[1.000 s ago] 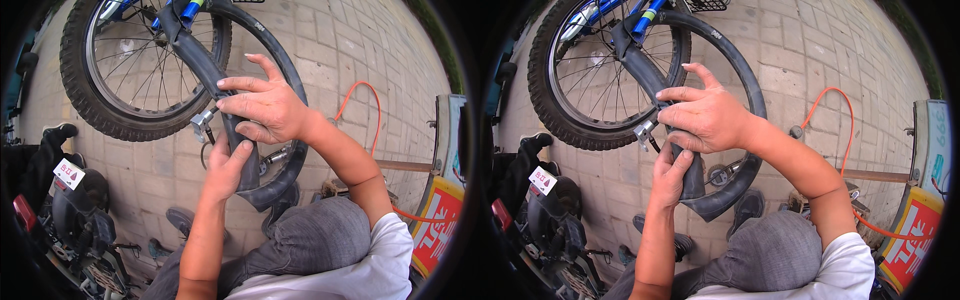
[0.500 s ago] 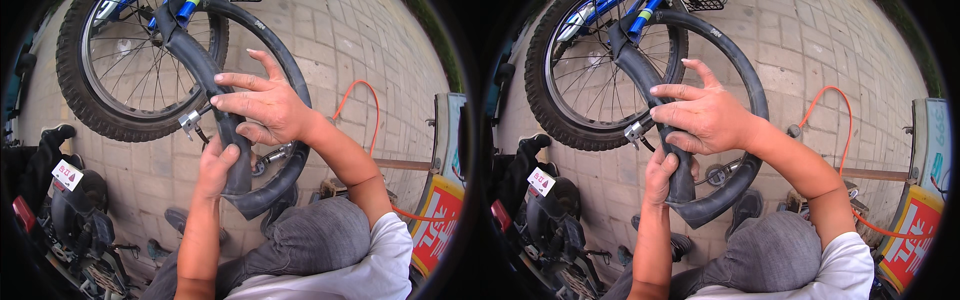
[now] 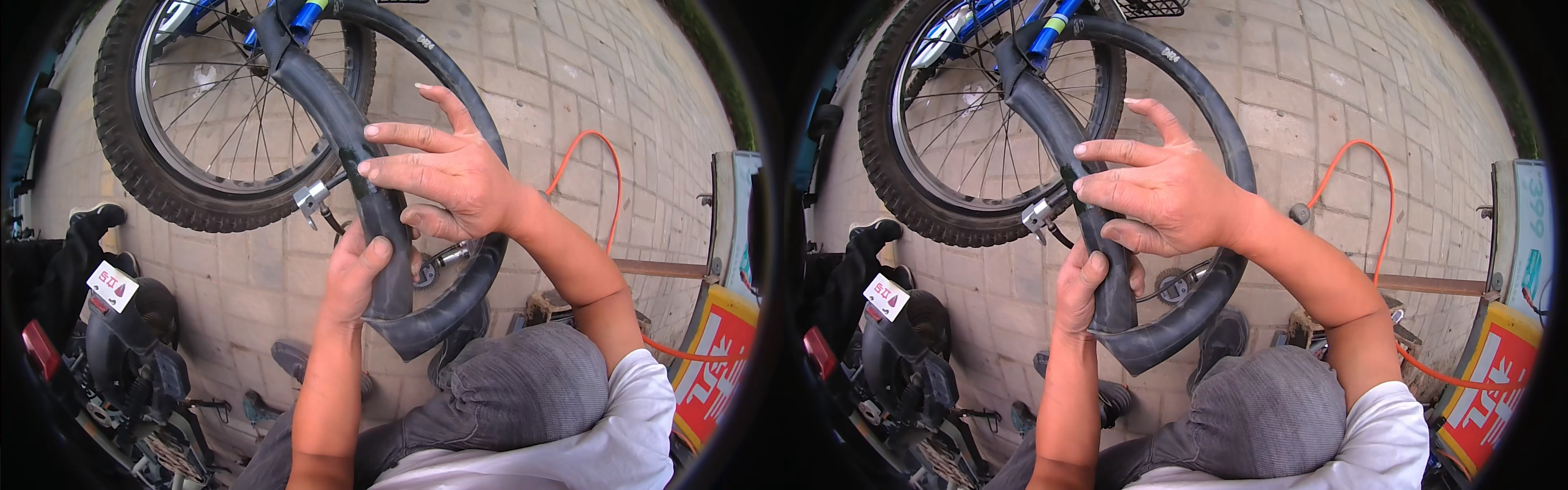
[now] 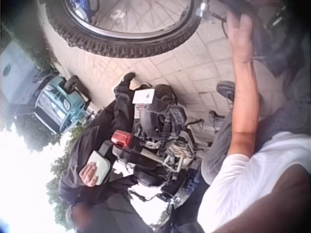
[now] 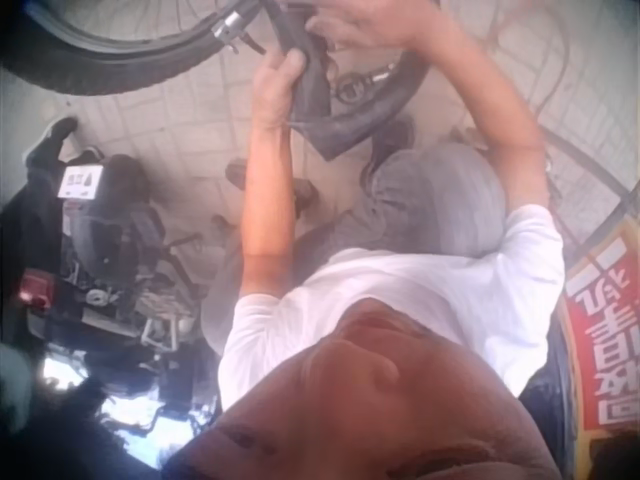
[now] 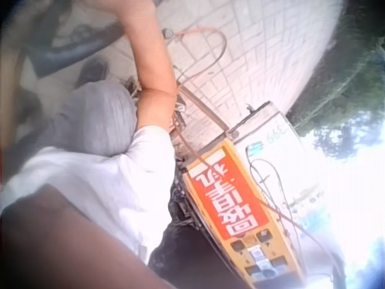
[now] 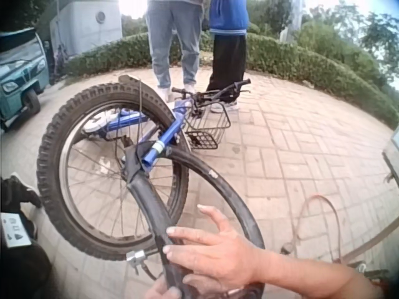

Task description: The person removes a bicycle tire from the rim, inspects the inner tube, applies a patch to a puncture, and reassembles the tire onto the rim.

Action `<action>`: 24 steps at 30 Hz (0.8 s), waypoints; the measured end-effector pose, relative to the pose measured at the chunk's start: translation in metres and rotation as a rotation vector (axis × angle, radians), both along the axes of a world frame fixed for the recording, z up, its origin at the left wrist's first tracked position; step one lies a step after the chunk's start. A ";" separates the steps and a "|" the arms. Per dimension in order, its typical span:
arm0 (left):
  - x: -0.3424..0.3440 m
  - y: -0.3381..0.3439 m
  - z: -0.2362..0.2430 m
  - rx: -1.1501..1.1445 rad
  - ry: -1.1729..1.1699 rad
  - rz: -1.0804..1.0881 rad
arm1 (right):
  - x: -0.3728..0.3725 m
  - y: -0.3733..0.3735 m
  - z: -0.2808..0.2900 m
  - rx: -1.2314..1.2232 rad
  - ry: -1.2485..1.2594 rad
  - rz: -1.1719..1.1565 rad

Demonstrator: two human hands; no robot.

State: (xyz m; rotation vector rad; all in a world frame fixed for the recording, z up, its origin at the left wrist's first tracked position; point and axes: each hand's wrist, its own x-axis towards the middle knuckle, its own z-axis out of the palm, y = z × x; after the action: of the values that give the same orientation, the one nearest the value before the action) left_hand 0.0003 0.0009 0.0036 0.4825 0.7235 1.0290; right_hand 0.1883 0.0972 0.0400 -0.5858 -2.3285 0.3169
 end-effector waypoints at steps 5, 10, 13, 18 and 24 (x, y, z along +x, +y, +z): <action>-0.001 0.000 0.005 -0.015 0.005 -0.002 | -0.001 0.004 0.001 0.006 0.019 0.010; -0.001 0.002 0.010 0.005 0.087 -0.060 | -0.009 0.009 -0.003 0.024 -0.021 0.000; -0.003 0.000 0.008 -0.005 0.145 -0.071 | -0.012 0.012 0.000 0.029 -0.030 0.022; 0.004 0.001 0.015 -0.001 0.200 -0.018 | -0.014 0.006 -0.004 -0.001 -0.004 0.064; -0.001 0.001 0.007 -0.030 0.121 -0.084 | -0.013 0.008 -0.002 -0.014 -0.010 0.048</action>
State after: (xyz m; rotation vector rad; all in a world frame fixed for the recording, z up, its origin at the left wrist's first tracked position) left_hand -0.0011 0.0023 0.0101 0.5479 0.8183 0.9154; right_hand 0.1750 0.1049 0.0376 -0.5408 -2.3547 0.3531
